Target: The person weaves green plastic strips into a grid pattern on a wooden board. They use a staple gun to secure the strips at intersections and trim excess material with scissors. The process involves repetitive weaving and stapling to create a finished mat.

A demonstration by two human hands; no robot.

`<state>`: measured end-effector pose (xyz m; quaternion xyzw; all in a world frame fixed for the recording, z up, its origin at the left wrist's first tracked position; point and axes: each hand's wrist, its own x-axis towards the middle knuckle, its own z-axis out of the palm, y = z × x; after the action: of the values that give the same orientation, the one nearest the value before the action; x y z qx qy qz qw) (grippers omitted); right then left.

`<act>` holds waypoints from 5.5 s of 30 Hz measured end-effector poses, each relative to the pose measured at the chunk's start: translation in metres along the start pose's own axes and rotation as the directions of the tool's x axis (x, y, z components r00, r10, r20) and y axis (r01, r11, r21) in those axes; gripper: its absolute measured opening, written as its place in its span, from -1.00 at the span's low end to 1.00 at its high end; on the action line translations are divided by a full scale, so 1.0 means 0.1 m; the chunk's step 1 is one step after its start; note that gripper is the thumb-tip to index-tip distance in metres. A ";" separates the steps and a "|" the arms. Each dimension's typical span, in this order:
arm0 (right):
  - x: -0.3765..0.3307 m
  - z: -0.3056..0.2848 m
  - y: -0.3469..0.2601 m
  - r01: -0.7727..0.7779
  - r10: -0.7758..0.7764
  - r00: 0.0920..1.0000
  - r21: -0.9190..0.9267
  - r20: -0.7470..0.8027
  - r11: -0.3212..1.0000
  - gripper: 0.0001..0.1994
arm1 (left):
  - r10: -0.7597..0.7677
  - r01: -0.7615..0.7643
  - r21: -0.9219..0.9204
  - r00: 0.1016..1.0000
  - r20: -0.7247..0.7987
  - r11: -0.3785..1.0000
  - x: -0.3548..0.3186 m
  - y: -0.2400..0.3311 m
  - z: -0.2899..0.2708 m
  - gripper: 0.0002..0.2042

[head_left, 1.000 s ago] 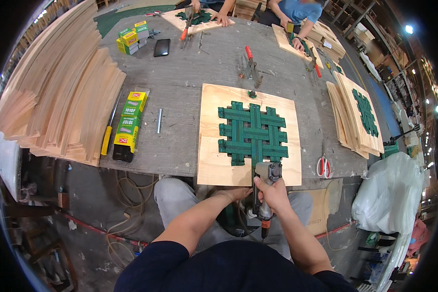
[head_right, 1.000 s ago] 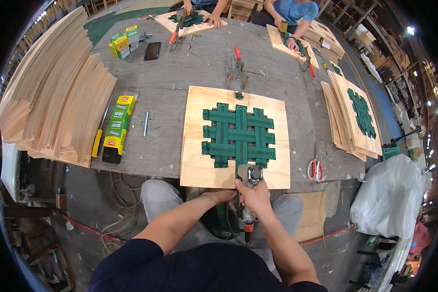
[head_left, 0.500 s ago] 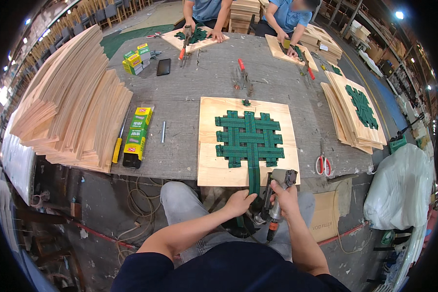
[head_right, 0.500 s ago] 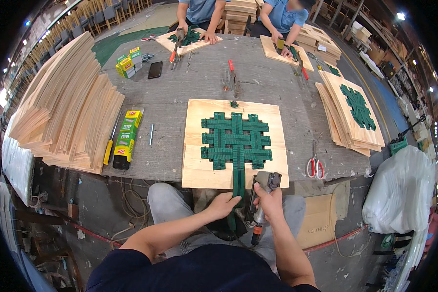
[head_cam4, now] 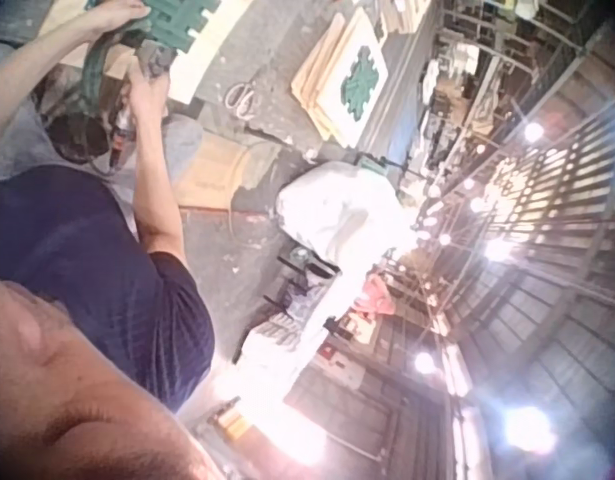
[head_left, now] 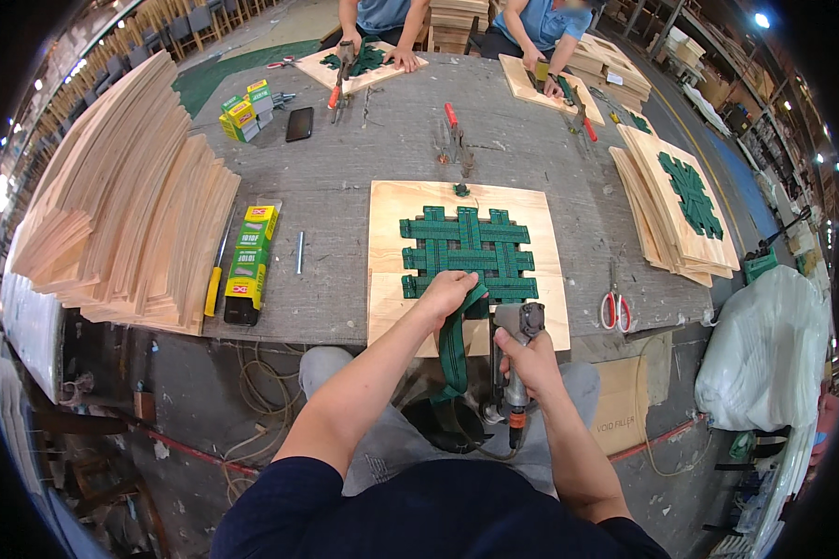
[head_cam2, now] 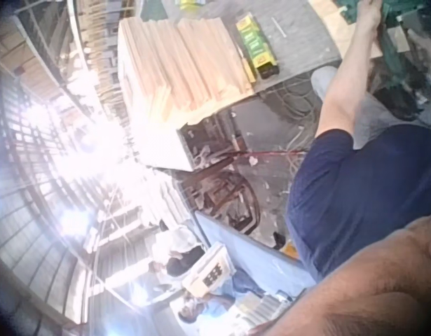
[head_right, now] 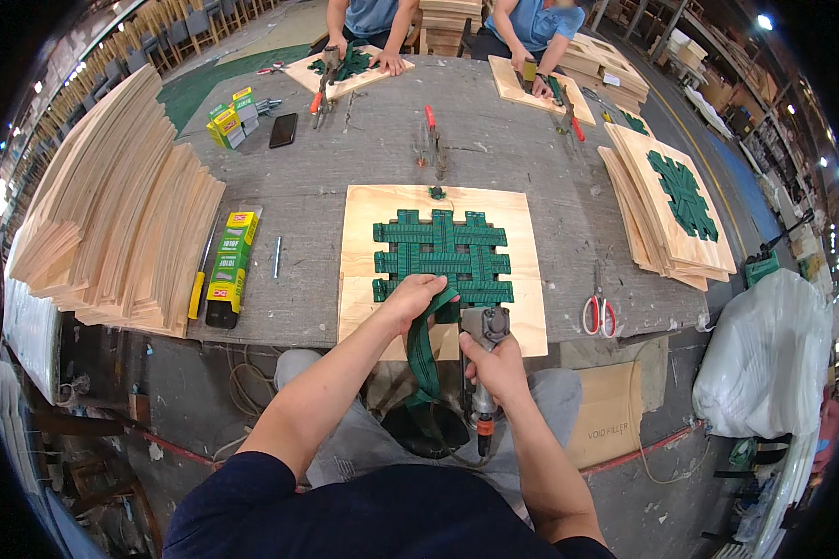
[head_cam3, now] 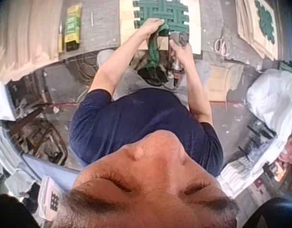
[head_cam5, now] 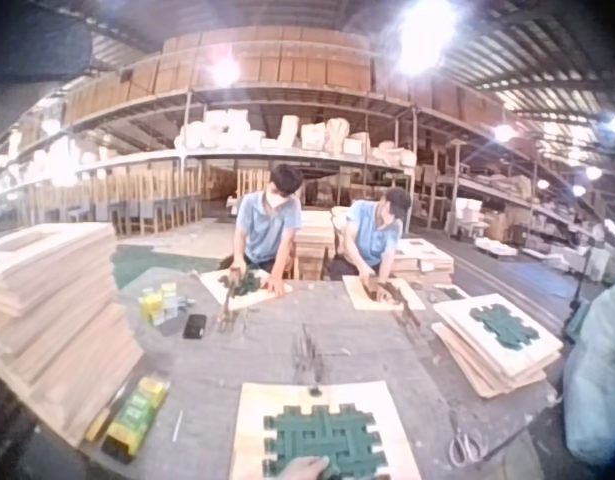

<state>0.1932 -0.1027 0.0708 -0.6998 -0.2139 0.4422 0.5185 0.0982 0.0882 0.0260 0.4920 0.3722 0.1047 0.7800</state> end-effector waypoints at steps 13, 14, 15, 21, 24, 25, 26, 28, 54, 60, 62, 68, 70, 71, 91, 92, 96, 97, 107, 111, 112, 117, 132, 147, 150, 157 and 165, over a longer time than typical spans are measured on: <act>0.15 0.15 -0.07 -0.071 0.072 0.997 -0.117 0.003 0.991 -0.74 | -0.008 0.009 -0.024 0.999 0.037 1.000 0.05 -0.04 -0.11 -0.68; 0.16 0.16 -0.08 -0.081 0.081 0.997 -0.119 0.002 0.990 -0.74 | -0.004 0.004 -0.020 0.999 0.038 1.000 0.05 -0.02 -0.11 -0.68; 0.16 0.17 -0.08 -0.073 0.074 0.997 -0.107 0.004 0.992 -0.72 | -0.001 0.002 -0.012 0.999 0.042 1.000 0.05 -0.01 -0.11 -0.68; 0.15 0.28 -0.08 -0.074 0.077 0.997 -0.122 0.022 0.990 -0.69 | 0.053 -0.051 -0.039 0.998 0.044 0.998 0.10 -0.07 -0.13 -0.68; 0.17 0.26 -0.08 -0.081 0.084 0.996 -0.109 0.026 0.991 -0.68 | 0.028 -0.025 -0.045 0.998 0.064 0.999 0.13 -0.06 -0.12 -0.67; 0.14 0.27 -0.05 -0.073 0.075 0.997 -0.090 0.018 0.993 -0.67 | 0.010 -0.007 -0.048 0.998 0.068 0.999 0.12 -0.06 -0.10 -0.67; 0.13 0.31 -0.04 -0.064 0.065 0.998 -0.070 0.017 0.995 -0.67 | -0.006 0.009 -0.050 0.998 0.065 0.999 0.12 -0.08 -0.10 -0.66; 0.12 0.35 -0.04 -0.044 0.049 0.998 -0.106 0.043 0.993 -0.65 | 0.022 -0.013 -0.108 0.996 0.081 0.994 0.15 -0.09 -0.11 -0.66; 1.05 -1.41 0.01 -0.165 0.156 0.986 0.390 0.056 0.906 -0.70 | 0.568 -0.253 0.849 0.821 -0.065 0.463 -0.87 -0.52 0.43 -0.75; 1.27 -1.52 0.06 -0.132 0.123 0.979 -0.043 -0.165 0.990 -0.37 | 0.648 -0.269 0.865 0.757 -0.082 0.424 -0.83 -0.58 0.51 -0.77; 1.27 -1.59 0.05 -0.200 0.136 0.968 -0.318 -0.211 0.927 -0.25 | 0.645 -0.278 0.868 0.762 -0.062 0.412 -0.82 -0.56 0.53 -0.77; 1.09 -1.76 -0.06 -0.076 -0.068 0.980 -0.669 -0.187 0.739 -0.39 | 0.693 -0.298 0.887 0.721 -0.033 0.352 -0.81 -0.62 0.53 -0.77; 1.02 -2.01 -0.04 0.030 -0.299 0.926 -0.746 -0.230 0.665 -0.53 | 0.693 -0.310 0.883 0.721 -0.024 0.353 -0.81 -0.62 0.53 -0.76; 0.98 -2.08 -0.05 0.049 -0.427 0.862 -0.792 -0.274 0.609 -0.59 | 0.671 -0.287 0.887 0.740 -0.035 0.362 -0.82 -0.61 0.50 -0.75; 0.78 -2.91 -0.20 -0.063 -0.398 0.873 -0.874 -0.282 0.482 -0.34 | 0.351 -0.211 0.662 0.932 -0.084 0.719 -0.60 -0.40 0.34 -0.65; 0.80 -2.68 -0.26 0.062 -0.430 0.884 -0.864 -0.186 0.500 -0.36 | 0.261 -0.157 0.488 0.954 -0.151 0.859 -0.60 -0.37 0.21 -0.64; 0.53 -1.93 -0.42 0.420 -0.520 0.845 -0.760 0.127 0.496 -0.46 | -0.024 0.021 -0.062 0.999 -0.035 0.998 -0.53 -0.09 -0.01 -0.60; 0.44 -1.77 -0.46 0.493 -0.551 0.808 -0.751 0.208 0.439 -0.47 | -0.043 0.041 -0.046 0.998 -0.042 0.998 -0.50 -0.02 0.02 -0.61; 0.48 -0.92 -0.59 0.621 -0.181 0.734 -0.755 0.655 -0.214 -0.47 | -0.017 0.008 -0.074 0.993 -0.117 0.997 -0.49 0.09 0.18 -0.63; 0.61 -0.79 -0.53 0.652 -0.109 0.710 -0.708 0.696 -0.272 -0.50 | 0.001 -0.008 -0.059 0.991 -0.131 0.998 -0.54 0.11 0.25 -0.66; 0.64 -0.76 -0.51 0.660 -0.093 0.703 -0.696 0.705 -0.285 -0.51 | 0.008 -0.016 -0.056 0.991 -0.137 0.998 -0.55 0.11 0.24 -0.66; 0.79 -0.89 -0.43 0.728 -0.083 0.646 -0.645 0.758 -0.232 -0.53 | 0.005 -0.015 -0.075 0.992 -0.127 0.997 -0.60 0.12 0.21 -0.68; 0.64 -0.81 -0.25 0.655 -0.572 0.684 -0.726 0.452 0.209 -0.59 | 0.155 -0.159 -0.097 0.987 -0.048 0.982 -1.13 0.07 0.16 -0.71; 0.98 -2.05 0.09 0.139 -0.584 0.772 -0.831 -0.251 0.539 -0.66 | -0.050 0.002 -0.333 0.989 -0.137 0.943 -1.50 -0.60 0.09 -0.80; 0.95 -1.77 0.19 0.118 -0.368 0.906 -0.708 -0.211 0.697 -0.54 | -0.206 0.156 -0.330 0.971 -0.123 0.931 -1.44 -0.76 0.04 -0.80; 1.01 -1.49 0.41 0.082 -0.339 0.903 -0.669 -0.265 0.739 -0.36 | -0.278 0.276 -0.432 0.959 0.061 0.858 -1.16 -0.97 0.18 -0.73; 0.88 -1.34 0.21 0.109 -0.243 0.943 -0.481 -0.226 0.870 -0.60 | -0.467 0.458 -0.515 0.876 0.122 0.725 -1.08 -1.00 0.22 -0.72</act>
<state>0.3484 -0.1159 0.0264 -0.8355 -0.3013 0.2258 0.4002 0.0174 -0.0330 -0.0017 0.1488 0.4456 0.0091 0.8827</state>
